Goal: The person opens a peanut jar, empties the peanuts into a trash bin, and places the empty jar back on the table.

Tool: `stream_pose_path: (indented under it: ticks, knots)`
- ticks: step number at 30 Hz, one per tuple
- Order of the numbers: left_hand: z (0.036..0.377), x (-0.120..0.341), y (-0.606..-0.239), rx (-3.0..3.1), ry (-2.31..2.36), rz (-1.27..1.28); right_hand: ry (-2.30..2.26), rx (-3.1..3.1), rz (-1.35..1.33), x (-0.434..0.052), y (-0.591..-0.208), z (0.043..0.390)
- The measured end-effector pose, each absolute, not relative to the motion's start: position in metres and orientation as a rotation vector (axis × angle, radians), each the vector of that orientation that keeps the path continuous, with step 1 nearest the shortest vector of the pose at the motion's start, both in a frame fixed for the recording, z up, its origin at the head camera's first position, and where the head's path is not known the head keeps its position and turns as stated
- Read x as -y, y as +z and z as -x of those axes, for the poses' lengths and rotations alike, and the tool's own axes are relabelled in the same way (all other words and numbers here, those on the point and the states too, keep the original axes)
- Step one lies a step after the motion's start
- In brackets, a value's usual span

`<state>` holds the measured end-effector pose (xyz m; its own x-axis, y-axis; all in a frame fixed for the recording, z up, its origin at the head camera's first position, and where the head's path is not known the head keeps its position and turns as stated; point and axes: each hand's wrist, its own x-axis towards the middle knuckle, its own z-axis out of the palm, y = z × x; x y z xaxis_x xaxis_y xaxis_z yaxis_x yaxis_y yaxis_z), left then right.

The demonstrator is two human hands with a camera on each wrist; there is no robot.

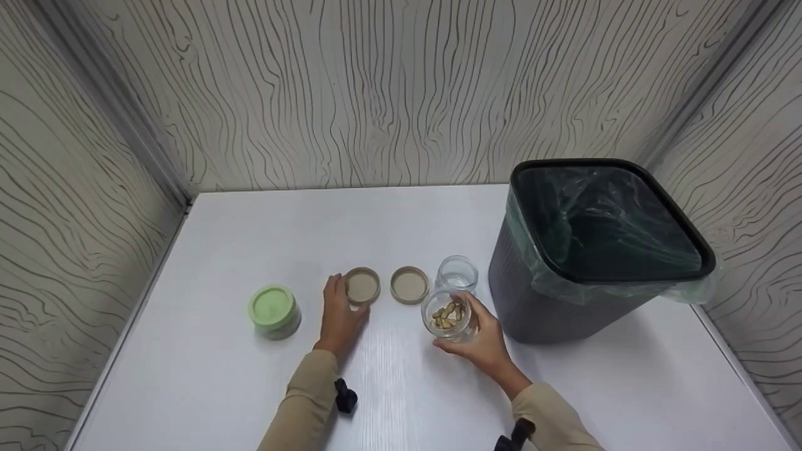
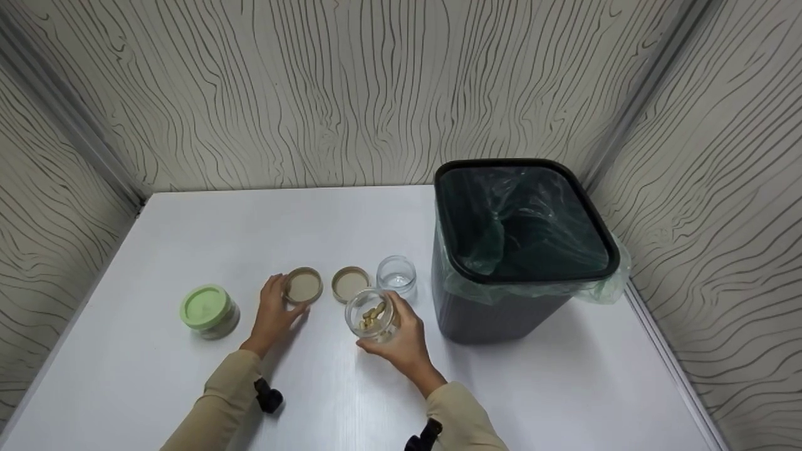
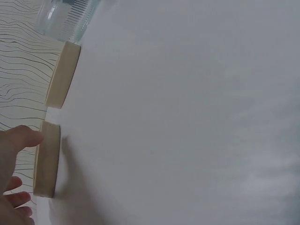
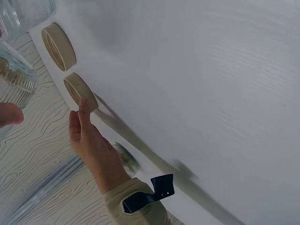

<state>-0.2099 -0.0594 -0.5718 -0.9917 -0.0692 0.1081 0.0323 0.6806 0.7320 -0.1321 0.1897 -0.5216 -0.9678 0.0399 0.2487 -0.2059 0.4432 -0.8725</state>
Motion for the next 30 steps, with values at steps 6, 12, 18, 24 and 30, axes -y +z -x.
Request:
stream_pose_path:
  ticks: [6, 12, 18, 24, 30]
  knots:
    - [0.209, 0.058, -0.569, 2.713, -1.228, 0.024, 1.543, 2.434, -0.198, -0.191, -0.515, 0.132]
    - [0.209, 0.056, -0.569, 2.68, -1.228, 0.106, 1.499, 2.428, -0.239, -0.193, -0.508, 0.131]
    - [0.208, 0.053, -0.566, 2.599, -1.187, 0.242, 1.493, 2.413, -0.259, -0.198, -0.499, 0.13]
    - [0.208, 0.048, -0.56, 2.59, -1.2, 0.298, 1.504, 2.39, -0.298, -0.201, -0.487, 0.129]
    - [0.208, 0.041, -0.553, 2.581, -1.13, 0.369, 1.444, 2.436, -0.292, -0.203, -0.477, 0.127]
